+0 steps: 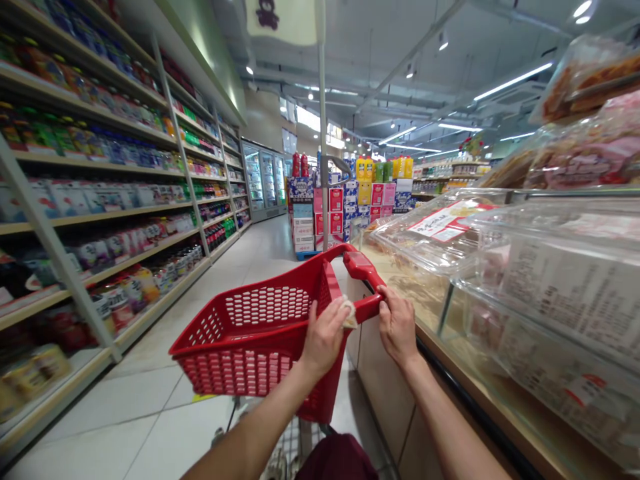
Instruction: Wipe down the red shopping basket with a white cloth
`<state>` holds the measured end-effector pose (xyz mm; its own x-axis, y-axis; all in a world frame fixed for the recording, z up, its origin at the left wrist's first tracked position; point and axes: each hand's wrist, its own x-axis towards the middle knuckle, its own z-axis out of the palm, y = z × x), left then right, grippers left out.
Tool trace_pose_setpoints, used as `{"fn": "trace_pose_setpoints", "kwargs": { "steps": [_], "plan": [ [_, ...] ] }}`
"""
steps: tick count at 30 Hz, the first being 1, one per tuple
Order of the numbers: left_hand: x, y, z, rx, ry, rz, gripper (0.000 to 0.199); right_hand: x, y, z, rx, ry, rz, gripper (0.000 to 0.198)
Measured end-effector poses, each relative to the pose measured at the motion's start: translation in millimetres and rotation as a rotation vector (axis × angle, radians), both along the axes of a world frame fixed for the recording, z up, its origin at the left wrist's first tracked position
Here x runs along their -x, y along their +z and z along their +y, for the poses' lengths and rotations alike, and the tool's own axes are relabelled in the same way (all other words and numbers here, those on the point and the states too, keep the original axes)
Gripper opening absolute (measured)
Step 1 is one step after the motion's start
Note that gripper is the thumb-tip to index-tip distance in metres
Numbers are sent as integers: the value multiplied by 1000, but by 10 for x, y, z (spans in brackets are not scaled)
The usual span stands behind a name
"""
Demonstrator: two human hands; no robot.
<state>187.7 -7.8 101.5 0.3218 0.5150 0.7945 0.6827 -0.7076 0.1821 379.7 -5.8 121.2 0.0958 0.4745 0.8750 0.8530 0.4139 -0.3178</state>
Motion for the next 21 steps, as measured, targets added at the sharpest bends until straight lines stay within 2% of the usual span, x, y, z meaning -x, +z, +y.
{"fn": "trace_pose_setpoints", "kwargs": {
  "steps": [2,4,6,9,11,13,15,16,18,20,21],
  "plan": [
    [-203,148,-34,79,-101,-49,36,16,36,-50,-11,-27,-42,33],
    [-253,195,-115,194,-123,-218,34,142,62,-169,-55,-3,-42,33],
    [-206,178,-235,376,-177,-468,34,386,38,-330,-41,127,-14,38],
    [-121,174,-428,706,-405,-740,44,816,-127,-540,116,358,45,46],
    [-71,219,-513,849,-546,-757,59,997,-283,-613,174,419,82,50],
    [24,263,-531,872,-571,-681,66,1024,-388,-631,163,437,101,48],
    [210,253,-476,787,-463,-533,53,909,-368,-594,117,422,90,40],
    [340,216,-424,695,-339,-437,48,814,-306,-555,84,398,75,38],
    [646,80,-293,490,-18,-238,50,605,-136,-443,-14,309,36,37],
    [942,-113,-162,435,301,-114,48,445,-29,-312,-115,216,-10,35],
    [1060,-212,-109,448,361,-36,50,406,-42,-255,-146,198,-44,33]
  ]
}}
